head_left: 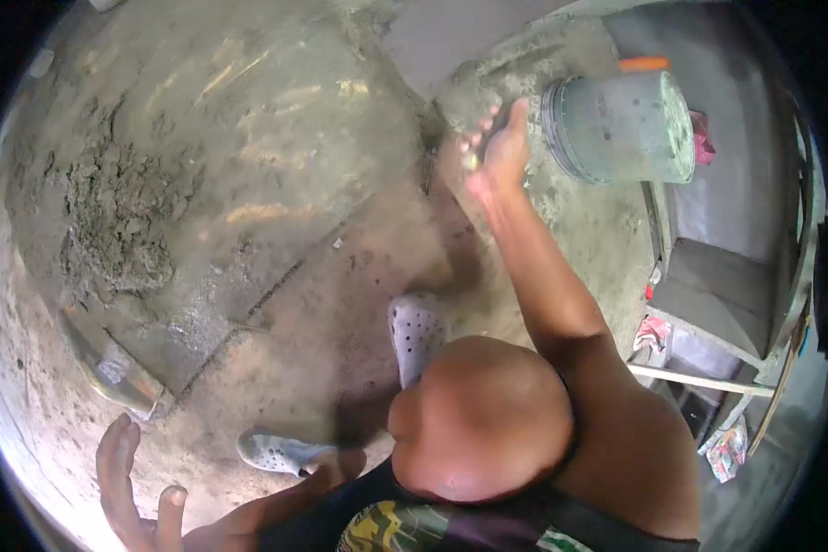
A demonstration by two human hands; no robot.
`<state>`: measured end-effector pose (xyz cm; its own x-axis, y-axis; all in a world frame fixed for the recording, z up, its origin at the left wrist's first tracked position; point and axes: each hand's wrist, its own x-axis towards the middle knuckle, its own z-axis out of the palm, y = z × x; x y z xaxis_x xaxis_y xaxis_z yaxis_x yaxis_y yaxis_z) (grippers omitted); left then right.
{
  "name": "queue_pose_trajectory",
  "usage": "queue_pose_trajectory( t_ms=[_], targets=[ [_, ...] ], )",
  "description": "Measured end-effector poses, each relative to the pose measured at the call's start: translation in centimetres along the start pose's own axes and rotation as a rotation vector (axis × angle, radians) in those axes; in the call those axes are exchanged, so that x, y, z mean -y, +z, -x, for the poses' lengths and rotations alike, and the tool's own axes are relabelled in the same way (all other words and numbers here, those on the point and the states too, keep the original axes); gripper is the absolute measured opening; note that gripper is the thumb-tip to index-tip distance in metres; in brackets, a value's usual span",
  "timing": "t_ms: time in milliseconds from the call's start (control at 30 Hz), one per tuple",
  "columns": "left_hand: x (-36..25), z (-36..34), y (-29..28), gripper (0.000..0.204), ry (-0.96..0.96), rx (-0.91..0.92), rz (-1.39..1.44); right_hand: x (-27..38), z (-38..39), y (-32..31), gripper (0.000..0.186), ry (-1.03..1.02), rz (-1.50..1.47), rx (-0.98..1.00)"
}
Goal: The person applies wet concrete to a section of floor by hand and using a trowel. The person smooths the material and spreads it across the surface.
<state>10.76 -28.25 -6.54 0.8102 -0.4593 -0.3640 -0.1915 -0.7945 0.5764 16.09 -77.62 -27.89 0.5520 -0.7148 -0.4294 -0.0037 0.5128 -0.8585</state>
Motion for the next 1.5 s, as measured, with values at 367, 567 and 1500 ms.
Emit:
queue_pose_trajectory(
  t_ms=[367, 567, 1500],
  targets=[
    [0.9, 0.6, 0.3, 0.051, -0.048, 0.002, 0.028, -8.1, -7.3, -3.1, 0.05, 0.43, -0.01, -0.052],
    [0.8, -0.1, 0.3, 0.05, -0.029, -0.013, 0.054, -2.8, -3.0, -1.9, 0.053, 0.073, -0.194, 0.002],
    [2.3, 0.7, 0.4, 0.062, -0.082, -0.006, 0.027, -0.8, -4.5, -0.6, 0.053, 0.096, -0.081, 0.002]
  ],
)
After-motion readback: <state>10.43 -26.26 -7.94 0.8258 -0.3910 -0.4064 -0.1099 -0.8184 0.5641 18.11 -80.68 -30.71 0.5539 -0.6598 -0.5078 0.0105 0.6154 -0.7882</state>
